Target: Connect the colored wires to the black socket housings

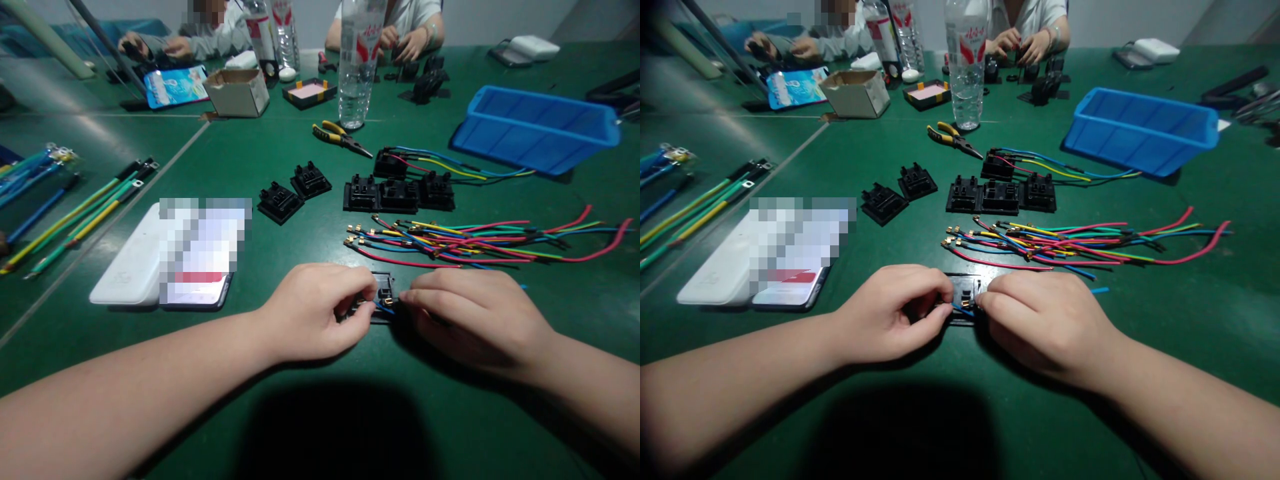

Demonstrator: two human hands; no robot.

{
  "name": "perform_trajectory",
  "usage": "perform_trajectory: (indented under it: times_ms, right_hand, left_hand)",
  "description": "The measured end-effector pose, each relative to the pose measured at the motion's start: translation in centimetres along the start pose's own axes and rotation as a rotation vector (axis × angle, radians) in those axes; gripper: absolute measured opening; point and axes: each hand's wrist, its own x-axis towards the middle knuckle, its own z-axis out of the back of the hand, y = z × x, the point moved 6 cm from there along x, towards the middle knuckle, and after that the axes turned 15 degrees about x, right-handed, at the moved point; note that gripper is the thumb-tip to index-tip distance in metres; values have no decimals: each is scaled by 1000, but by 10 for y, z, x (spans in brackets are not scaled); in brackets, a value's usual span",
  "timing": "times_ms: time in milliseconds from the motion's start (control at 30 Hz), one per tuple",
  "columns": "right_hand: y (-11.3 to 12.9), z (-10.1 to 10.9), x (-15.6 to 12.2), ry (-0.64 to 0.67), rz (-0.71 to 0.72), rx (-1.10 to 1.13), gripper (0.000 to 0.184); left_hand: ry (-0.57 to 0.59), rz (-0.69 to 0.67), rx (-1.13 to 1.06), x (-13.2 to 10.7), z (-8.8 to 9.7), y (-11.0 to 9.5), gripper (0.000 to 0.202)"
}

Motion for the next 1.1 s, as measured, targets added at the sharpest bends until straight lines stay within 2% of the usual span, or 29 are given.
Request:
perform_trajectory:
  times_ms: [567, 800, 1100]
  right_hand:
    - [-3, -1, 0, 13, -40, 49, 11]
    - [0, 0, 0, -19, -47, 49, 17]
    - [1, 1, 0, -44, -73, 38, 14]
  left_hand:
    - [-6, -8, 7, 0, 0, 0, 3]
    - [-22, -11, 29, 2, 0, 0, 2]
    - [-17, -17, 23, 2, 0, -1, 2]
